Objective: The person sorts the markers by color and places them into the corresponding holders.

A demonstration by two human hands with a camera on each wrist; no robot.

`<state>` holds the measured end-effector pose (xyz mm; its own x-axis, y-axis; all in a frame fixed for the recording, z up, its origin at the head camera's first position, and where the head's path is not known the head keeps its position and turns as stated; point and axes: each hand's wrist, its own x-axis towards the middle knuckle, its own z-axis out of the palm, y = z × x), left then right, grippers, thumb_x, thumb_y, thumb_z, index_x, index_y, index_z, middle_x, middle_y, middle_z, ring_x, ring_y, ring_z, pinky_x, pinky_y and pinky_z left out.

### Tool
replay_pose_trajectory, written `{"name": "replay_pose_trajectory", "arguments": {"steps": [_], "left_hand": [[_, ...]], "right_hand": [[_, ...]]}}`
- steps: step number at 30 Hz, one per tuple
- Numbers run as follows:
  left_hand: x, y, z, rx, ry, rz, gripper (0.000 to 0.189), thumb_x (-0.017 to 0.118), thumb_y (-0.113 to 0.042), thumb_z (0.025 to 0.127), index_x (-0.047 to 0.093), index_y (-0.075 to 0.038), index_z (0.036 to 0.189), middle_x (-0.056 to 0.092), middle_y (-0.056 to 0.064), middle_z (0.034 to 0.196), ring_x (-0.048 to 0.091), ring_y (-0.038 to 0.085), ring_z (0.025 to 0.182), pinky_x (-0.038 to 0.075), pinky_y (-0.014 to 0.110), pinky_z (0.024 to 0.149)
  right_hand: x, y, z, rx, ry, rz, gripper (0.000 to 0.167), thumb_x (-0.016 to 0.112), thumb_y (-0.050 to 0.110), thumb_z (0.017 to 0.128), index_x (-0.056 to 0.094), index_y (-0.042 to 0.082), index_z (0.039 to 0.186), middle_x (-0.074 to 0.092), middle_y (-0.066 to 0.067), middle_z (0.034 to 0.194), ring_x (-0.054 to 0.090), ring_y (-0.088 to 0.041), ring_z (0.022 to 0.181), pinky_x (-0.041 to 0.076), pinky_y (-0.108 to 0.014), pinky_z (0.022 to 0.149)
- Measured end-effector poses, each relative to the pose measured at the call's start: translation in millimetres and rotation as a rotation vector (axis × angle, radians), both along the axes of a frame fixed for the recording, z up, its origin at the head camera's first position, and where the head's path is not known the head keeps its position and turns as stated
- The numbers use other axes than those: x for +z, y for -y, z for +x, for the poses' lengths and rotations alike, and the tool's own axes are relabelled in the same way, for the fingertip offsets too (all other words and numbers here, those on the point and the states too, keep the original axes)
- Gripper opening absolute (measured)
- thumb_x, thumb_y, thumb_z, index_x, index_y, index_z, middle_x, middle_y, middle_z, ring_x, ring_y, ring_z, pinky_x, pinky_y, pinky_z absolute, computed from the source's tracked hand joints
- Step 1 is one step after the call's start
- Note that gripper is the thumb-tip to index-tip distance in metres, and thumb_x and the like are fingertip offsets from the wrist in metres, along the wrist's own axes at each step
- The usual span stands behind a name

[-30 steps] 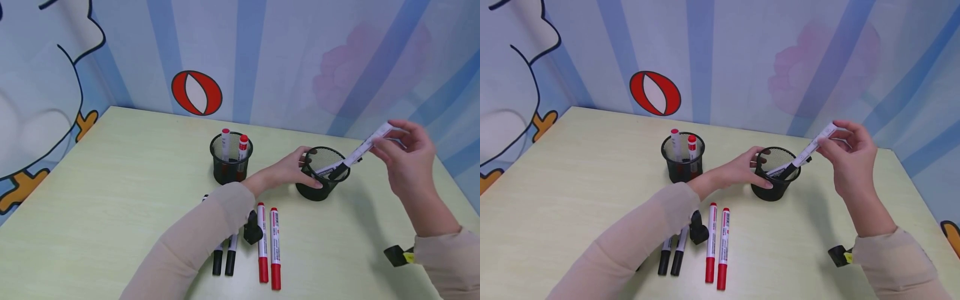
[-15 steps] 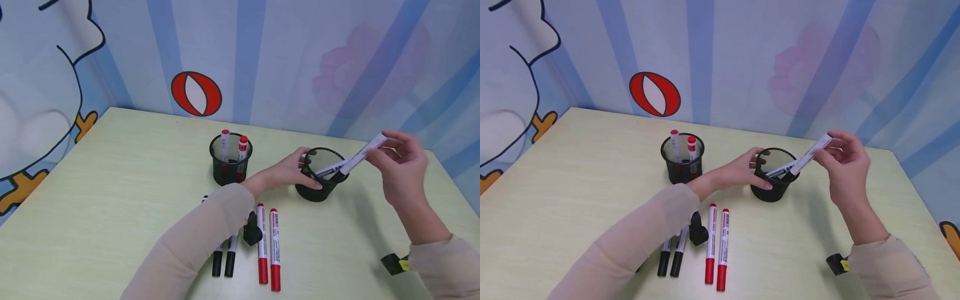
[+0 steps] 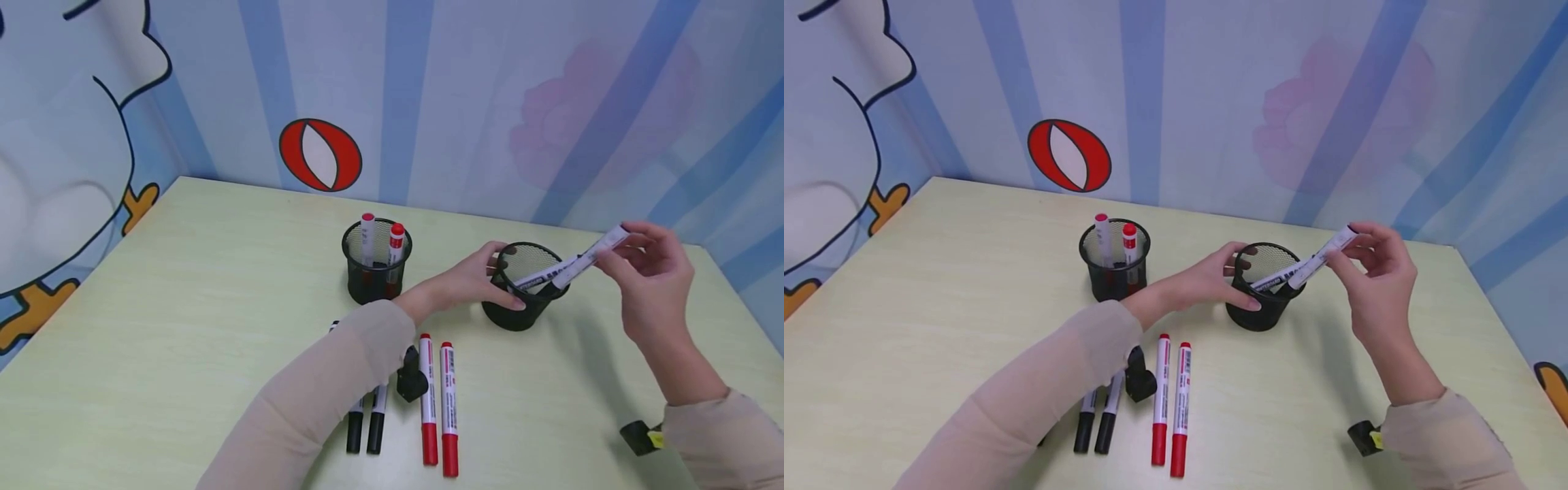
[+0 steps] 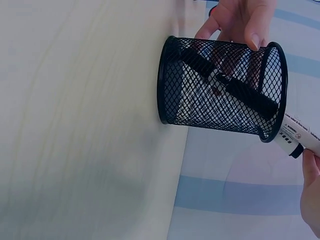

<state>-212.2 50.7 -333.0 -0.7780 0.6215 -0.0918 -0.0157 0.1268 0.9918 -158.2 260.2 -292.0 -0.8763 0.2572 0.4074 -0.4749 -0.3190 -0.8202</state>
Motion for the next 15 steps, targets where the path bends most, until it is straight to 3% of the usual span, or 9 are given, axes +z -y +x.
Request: {"name": "replay_pose_trajectory", "arguments": {"steps": [4, 8, 15], "left_hand": [[-0.3, -0.5, 0.0, 0.003, 0.007, 0.002, 0.082, 0.076, -0.003, 0.074, 0.030, -0.015, 0.140, 0.042, 0.013, 0.135, 0.044, 0.013, 0.112, 0.043, 0.026, 0.087], [1.2, -0.8, -0.4, 0.002, 0.007, 0.002, 0.082, 0.076, -0.003, 0.074, 0.030, -0.016, 0.140, 0.042, 0.013, 0.135, 0.044, 0.014, 0.112, 0.043, 0.026, 0.087], [0.5, 0.5, 0.9, 0.003, 0.006, -0.010, 0.080, 0.076, -0.003, 0.075, 0.030, -0.015, 0.139, 0.041, 0.013, 0.136, 0.043, 0.015, 0.114, 0.043, 0.028, 0.089]], "right_hand": [[-2.4, 0.2, -0.3, -0.019, -0.007, 0.015, 0.038, 0.063, -0.021, 0.074, 0.056, -0.009, 0.109, 0.053, -0.015, 0.092, 0.058, -0.021, 0.078, 0.055, -0.027, 0.069], [-5.0, 1.8, -2.7, -0.013, -0.049, 0.026, 0.037, 0.060, -0.025, 0.073, 0.056, -0.010, 0.107, 0.056, -0.014, 0.090, 0.059, -0.020, 0.077, 0.055, -0.026, 0.069], [-15.0, 4.9, -4.9, -0.052, -0.069, 0.186, 0.037, 0.058, -0.025, 0.073, 0.060, -0.006, 0.104, 0.059, -0.009, 0.088, 0.061, -0.015, 0.077, 0.053, -0.019, 0.068]]}}
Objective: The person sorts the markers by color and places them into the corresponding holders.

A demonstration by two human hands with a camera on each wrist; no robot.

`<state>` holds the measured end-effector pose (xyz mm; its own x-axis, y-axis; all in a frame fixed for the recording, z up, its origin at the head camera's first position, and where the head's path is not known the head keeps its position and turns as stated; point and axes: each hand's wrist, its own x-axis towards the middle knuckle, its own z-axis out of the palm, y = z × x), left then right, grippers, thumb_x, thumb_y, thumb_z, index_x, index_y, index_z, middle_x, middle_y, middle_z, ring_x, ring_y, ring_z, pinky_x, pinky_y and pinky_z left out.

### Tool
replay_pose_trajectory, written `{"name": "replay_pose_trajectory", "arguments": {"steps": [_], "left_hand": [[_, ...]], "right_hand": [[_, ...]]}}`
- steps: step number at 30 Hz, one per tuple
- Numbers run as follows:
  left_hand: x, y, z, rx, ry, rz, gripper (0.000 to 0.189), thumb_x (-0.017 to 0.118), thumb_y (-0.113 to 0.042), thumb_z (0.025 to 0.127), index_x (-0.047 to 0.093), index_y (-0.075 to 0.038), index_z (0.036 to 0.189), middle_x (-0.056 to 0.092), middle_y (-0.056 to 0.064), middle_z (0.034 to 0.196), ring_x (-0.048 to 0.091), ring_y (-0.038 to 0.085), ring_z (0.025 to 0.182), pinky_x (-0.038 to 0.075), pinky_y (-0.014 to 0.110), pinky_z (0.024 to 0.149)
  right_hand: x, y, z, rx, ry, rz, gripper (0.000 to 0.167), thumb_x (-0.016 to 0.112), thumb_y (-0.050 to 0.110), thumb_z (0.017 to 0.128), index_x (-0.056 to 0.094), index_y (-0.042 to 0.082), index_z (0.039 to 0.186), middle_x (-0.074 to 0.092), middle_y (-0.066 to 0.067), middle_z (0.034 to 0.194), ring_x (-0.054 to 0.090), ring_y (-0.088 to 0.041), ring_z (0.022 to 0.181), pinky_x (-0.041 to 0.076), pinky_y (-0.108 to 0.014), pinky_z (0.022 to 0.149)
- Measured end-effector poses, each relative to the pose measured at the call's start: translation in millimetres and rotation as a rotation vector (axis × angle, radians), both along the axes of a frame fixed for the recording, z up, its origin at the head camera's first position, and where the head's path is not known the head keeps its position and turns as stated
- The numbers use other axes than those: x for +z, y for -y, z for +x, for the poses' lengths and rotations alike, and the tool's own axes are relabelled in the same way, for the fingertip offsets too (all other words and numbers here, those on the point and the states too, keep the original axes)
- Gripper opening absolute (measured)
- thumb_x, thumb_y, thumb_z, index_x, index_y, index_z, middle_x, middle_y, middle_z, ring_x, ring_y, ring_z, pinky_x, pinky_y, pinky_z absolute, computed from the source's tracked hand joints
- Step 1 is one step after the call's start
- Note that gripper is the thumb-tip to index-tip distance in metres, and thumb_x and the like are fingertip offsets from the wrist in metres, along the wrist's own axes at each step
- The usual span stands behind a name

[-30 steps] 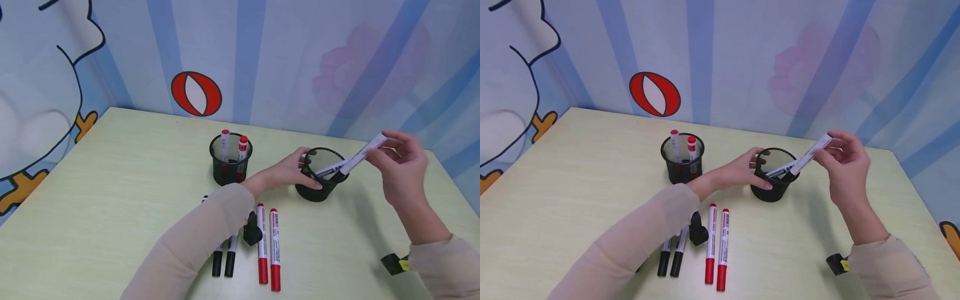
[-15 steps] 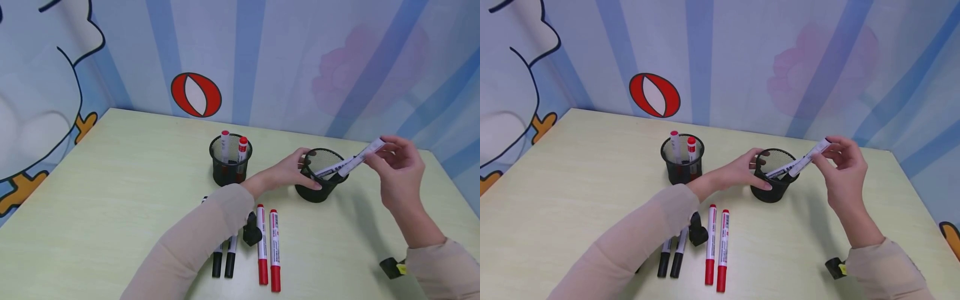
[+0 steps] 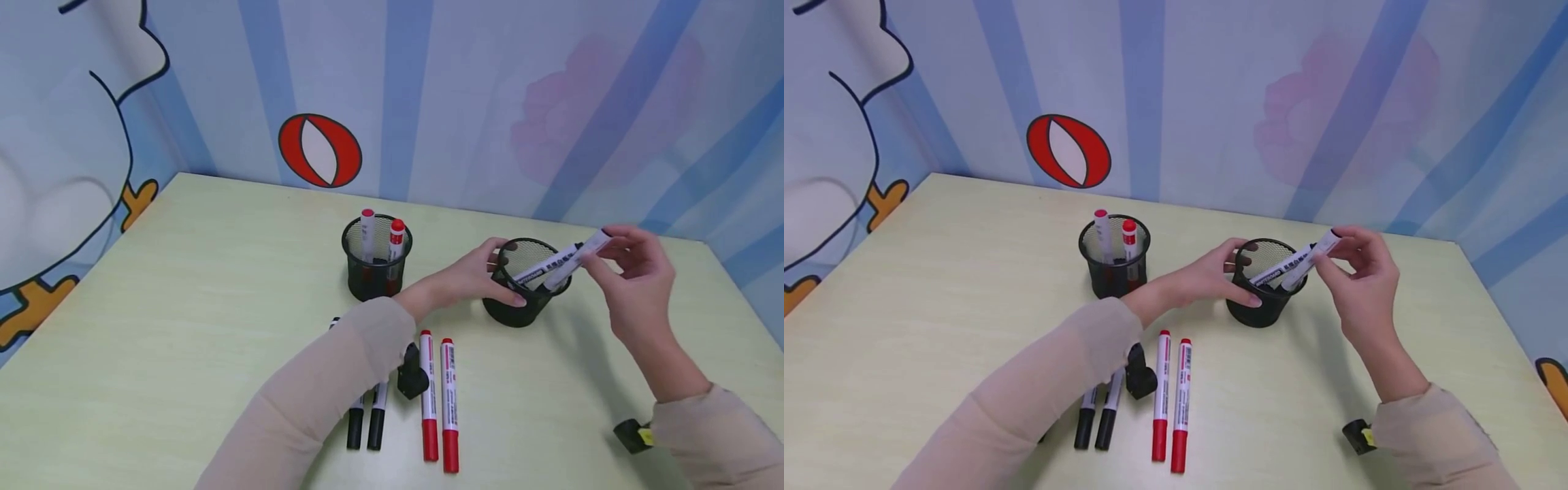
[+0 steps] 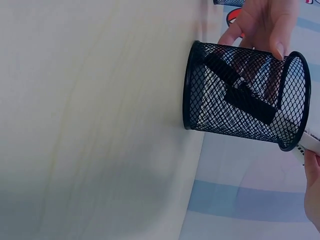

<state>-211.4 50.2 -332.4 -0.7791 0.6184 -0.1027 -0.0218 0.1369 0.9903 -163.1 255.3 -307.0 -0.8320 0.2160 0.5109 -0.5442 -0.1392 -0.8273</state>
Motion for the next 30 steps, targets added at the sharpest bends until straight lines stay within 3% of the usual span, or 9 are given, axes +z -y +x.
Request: {"name": "replay_pose_trajectory", "arguments": {"steps": [7, 14, 30], "left_hand": [[-0.2, 0.1, 1.0, 0.007, -0.004, -0.009, 0.082, 0.076, -0.004, 0.075, 0.029, -0.014, 0.140, 0.040, 0.014, 0.138, 0.042, 0.017, 0.117, 0.043, 0.029, 0.090], [-0.3, -0.5, -0.4, -0.002, -0.003, 0.009, 0.080, 0.076, -0.003, 0.075, 0.030, -0.015, 0.139, 0.041, 0.014, 0.137, 0.043, 0.015, 0.114, 0.044, 0.027, 0.088], [0.1, 0.4, 0.0, -0.002, -0.014, -0.002, 0.082, 0.076, -0.004, 0.075, 0.029, -0.014, 0.141, 0.040, 0.013, 0.138, 0.042, 0.016, 0.116, 0.043, 0.028, 0.089]], "right_hand": [[-6.6, -2.1, 0.7, -0.002, -0.024, 0.085, 0.039, 0.059, -0.024, 0.073, 0.059, -0.006, 0.107, 0.060, -0.008, 0.090, 0.060, -0.015, 0.081, 0.052, -0.017, 0.070], [-9.9, -2.1, 1.3, -0.038, -0.017, 0.285, 0.036, 0.060, -0.019, 0.075, 0.058, -0.008, 0.110, 0.058, -0.004, 0.094, 0.060, -0.011, 0.084, 0.050, -0.014, 0.074], [-14.9, -0.7, 2.5, -0.112, 0.007, 0.477, 0.038, 0.061, -0.018, 0.077, 0.056, -0.008, 0.113, 0.058, 0.001, 0.097, 0.060, -0.008, 0.085, 0.048, -0.013, 0.077]]}}
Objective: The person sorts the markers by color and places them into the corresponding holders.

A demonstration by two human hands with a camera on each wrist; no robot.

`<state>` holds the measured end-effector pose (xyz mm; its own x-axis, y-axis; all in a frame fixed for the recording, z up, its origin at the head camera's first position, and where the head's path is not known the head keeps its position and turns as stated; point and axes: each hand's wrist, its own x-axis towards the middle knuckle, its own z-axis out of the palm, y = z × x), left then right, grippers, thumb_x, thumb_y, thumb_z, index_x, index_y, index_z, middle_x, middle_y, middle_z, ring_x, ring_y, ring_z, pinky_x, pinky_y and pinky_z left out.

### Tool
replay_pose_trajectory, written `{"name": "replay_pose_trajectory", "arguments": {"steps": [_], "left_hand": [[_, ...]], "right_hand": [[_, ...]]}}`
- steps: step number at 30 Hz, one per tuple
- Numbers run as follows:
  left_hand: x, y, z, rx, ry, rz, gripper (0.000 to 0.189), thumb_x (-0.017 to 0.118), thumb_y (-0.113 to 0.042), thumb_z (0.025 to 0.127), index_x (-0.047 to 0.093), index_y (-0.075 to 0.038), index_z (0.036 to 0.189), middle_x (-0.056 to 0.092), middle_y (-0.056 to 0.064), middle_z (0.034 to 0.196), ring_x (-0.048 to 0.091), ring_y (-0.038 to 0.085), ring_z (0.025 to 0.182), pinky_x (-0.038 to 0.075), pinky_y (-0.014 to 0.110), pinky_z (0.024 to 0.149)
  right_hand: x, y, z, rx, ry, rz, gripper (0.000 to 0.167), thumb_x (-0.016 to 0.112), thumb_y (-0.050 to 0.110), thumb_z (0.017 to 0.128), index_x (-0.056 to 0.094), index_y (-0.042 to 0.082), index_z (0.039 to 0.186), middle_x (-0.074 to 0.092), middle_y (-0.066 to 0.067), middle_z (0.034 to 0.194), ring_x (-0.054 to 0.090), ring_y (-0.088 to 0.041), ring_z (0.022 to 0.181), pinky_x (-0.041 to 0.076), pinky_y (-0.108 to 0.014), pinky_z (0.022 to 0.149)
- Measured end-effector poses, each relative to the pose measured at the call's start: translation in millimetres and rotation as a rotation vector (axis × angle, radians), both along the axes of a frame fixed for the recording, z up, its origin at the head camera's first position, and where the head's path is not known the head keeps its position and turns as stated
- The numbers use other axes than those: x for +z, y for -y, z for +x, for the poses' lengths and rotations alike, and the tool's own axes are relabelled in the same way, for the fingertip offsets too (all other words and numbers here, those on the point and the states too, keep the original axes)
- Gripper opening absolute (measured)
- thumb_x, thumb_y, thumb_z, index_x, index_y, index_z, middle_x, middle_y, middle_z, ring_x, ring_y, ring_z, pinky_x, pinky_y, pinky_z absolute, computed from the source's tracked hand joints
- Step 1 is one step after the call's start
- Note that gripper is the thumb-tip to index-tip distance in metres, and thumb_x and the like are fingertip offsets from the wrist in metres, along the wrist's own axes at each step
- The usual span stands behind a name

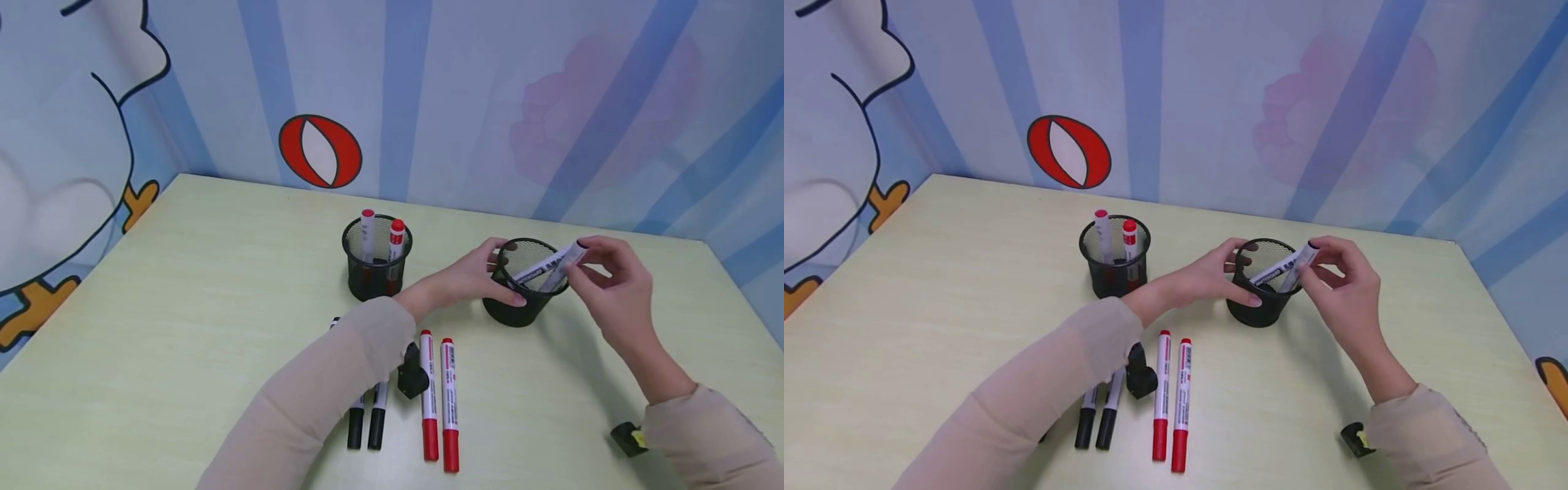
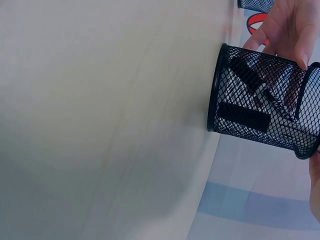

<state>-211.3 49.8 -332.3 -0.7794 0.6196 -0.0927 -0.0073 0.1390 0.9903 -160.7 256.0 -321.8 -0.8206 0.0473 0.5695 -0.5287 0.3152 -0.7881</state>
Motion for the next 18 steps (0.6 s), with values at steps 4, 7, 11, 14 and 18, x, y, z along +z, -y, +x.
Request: {"name": "replay_pose_trajectory", "arguments": {"steps": [4, 7, 11, 14, 18], "left_hand": [[-1.5, -0.6, -0.3, 0.000, 0.004, 0.005, 0.081, 0.076, -0.004, 0.075, 0.029, -0.015, 0.141, 0.041, 0.013, 0.137, 0.043, 0.015, 0.115, 0.043, 0.027, 0.089], [-2.5, -0.9, -0.1, -0.001, 0.002, 0.004, 0.081, 0.076, -0.004, 0.075, 0.030, -0.014, 0.140, 0.041, 0.013, 0.137, 0.043, 0.015, 0.115, 0.043, 0.027, 0.089], [-3.5, -1.1, 0.4, -0.007, 0.000, -0.004, 0.081, 0.076, -0.005, 0.075, 0.029, -0.014, 0.140, 0.041, 0.013, 0.137, 0.043, 0.015, 0.115, 0.043, 0.027, 0.089], [-3.3, -1.2, 0.2, -0.004, -0.002, 0.000, 0.081, 0.076, -0.005, 0.075, 0.029, -0.015, 0.141, 0.041, 0.013, 0.137, 0.043, 0.015, 0.114, 0.043, 0.027, 0.088], [-2.3, -1.3, -0.3, 0.002, -0.009, 0.004, 0.081, 0.076, -0.004, 0.075, 0.029, -0.014, 0.140, 0.041, 0.014, 0.136, 0.044, 0.015, 0.113, 0.044, 0.027, 0.088]], "right_hand": [[-1.7, 0.3, 0.8, 0.024, -0.005, -0.026, 0.038, 0.060, -0.018, 0.076, 0.055, -0.010, 0.112, 0.058, 0.000, 0.098, 0.060, -0.009, 0.085, 0.049, -0.013, 0.077], [-3.1, 0.6, 1.5, 0.029, -0.009, -0.036, 0.037, 0.060, -0.019, 0.076, 0.055, -0.010, 0.112, 0.058, 0.000, 0.099, 0.060, -0.009, 0.085, 0.049, -0.014, 0.077], [-4.0, 0.6, 2.8, 0.021, -0.014, -0.024, 0.038, 0.060, -0.019, 0.076, 0.054, -0.011, 0.112, 0.057, 0.000, 0.101, 0.059, -0.009, 0.086, 0.048, -0.013, 0.078], [-3.0, 0.6, 2.5, 0.022, -0.024, -0.010, 0.038, 0.060, -0.019, 0.076, 0.054, -0.012, 0.112, 0.057, 0.000, 0.101, 0.059, -0.010, 0.087, 0.048, -0.014, 0.079], [-0.1, 0.3, 2.3, -0.001, -0.027, 0.023, 0.036, 0.062, -0.018, 0.076, 0.057, -0.009, 0.110, 0.057, 0.000, 0.101, 0.059, -0.010, 0.087, 0.048, -0.013, 0.079]]}}
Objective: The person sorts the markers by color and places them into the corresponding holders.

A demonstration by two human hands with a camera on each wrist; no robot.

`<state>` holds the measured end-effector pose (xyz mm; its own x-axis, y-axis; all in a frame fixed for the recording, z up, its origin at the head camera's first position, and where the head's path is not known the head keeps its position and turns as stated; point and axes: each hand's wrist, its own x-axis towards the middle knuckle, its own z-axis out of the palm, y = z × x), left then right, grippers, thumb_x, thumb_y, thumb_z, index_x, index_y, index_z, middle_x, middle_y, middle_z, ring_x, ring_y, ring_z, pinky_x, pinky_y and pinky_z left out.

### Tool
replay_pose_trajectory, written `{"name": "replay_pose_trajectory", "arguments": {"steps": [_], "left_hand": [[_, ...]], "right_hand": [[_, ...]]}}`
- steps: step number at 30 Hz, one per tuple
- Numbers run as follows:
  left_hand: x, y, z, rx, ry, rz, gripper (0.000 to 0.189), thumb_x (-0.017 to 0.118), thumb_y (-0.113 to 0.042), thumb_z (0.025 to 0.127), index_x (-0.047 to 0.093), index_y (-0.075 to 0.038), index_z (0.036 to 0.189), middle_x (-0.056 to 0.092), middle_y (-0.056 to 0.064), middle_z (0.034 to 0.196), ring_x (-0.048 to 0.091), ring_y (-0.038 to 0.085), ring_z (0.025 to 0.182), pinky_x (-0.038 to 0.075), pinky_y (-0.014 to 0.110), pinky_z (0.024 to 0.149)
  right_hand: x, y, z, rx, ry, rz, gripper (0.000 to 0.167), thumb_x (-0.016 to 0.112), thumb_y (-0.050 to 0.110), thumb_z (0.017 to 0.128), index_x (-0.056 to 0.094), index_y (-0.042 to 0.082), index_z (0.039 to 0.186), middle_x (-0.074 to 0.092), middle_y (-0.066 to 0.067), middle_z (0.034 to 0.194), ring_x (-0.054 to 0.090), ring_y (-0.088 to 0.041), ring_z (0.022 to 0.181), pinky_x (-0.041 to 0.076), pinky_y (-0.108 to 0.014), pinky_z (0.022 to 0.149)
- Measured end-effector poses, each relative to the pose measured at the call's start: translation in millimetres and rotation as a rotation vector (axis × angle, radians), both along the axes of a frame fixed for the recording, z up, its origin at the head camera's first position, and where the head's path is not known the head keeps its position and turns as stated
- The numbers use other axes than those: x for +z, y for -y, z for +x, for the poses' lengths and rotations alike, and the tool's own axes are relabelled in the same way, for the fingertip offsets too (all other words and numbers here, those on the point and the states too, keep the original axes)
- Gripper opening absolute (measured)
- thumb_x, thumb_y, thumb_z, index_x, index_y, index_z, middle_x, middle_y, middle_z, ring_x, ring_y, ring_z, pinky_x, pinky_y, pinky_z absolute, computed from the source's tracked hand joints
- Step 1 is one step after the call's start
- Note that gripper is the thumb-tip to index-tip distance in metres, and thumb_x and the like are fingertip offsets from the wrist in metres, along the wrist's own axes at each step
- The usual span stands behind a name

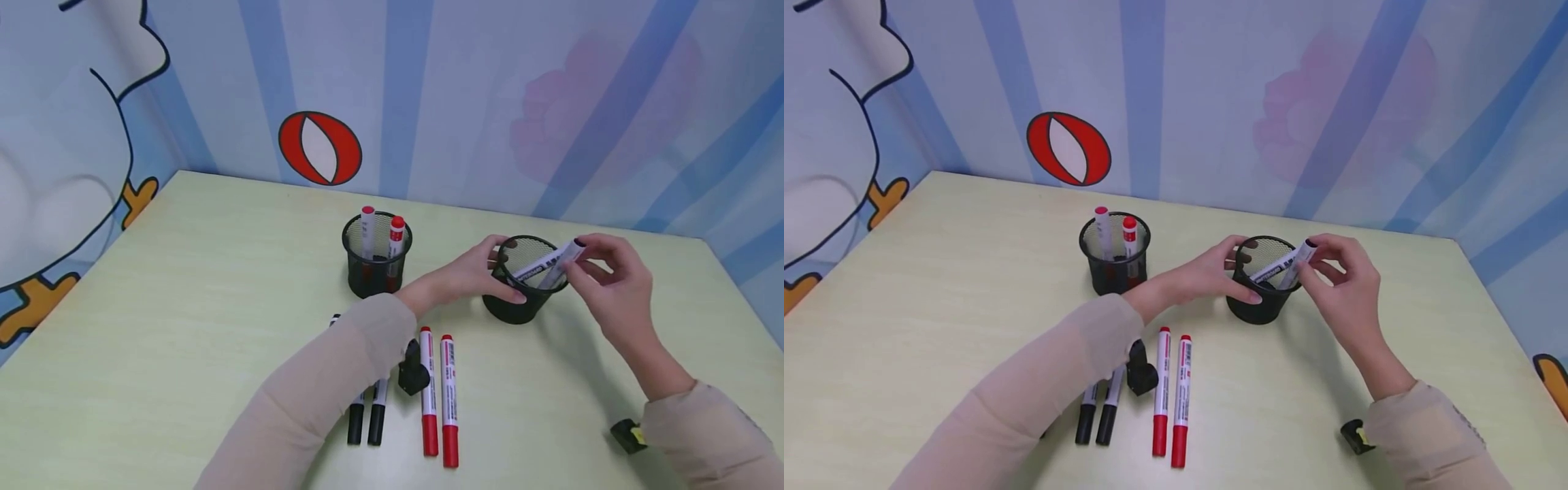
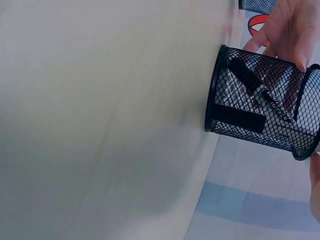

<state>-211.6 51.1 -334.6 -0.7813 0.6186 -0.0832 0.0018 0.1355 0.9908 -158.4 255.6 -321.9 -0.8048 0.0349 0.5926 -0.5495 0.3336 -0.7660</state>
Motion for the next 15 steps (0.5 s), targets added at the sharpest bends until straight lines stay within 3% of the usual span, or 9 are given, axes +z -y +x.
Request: {"name": "replay_pose_trajectory", "arguments": {"steps": [5, 15], "left_hand": [[0.1, 0.3, -0.4, 0.004, 0.004, -0.020, 0.082, 0.076, -0.004, 0.074, 0.029, -0.014, 0.140, 0.041, 0.014, 0.136, 0.044, 0.015, 0.113, 0.044, 0.026, 0.087], [1.8, -0.3, -0.6, 0.009, -0.015, -0.031, 0.083, 0.077, -0.006, 0.074, 0.028, -0.013, 0.141, 0.044, 0.008, 0.131, 0.044, 0.015, 0.113, 0.043, 0.026, 0.088]], "right_hand": [[1.4, -0.7, 0.3, -0.033, 0.024, 0.019, 0.032, 0.063, -0.017, 0.075, 0.061, -0.003, 0.104, 0.057, -0.002, 0.100, 0.060, -0.010, 0.086, 0.049, -0.014, 0.077], [-0.2, -1.3, -0.3, -0.004, 0.007, -0.014, 0.030, 0.062, -0.020, 0.074, 0.055, -0.017, 0.102, 0.056, -0.004, 0.098, 0.060, -0.012, 0.085, 0.049, -0.015, 0.078]]}}
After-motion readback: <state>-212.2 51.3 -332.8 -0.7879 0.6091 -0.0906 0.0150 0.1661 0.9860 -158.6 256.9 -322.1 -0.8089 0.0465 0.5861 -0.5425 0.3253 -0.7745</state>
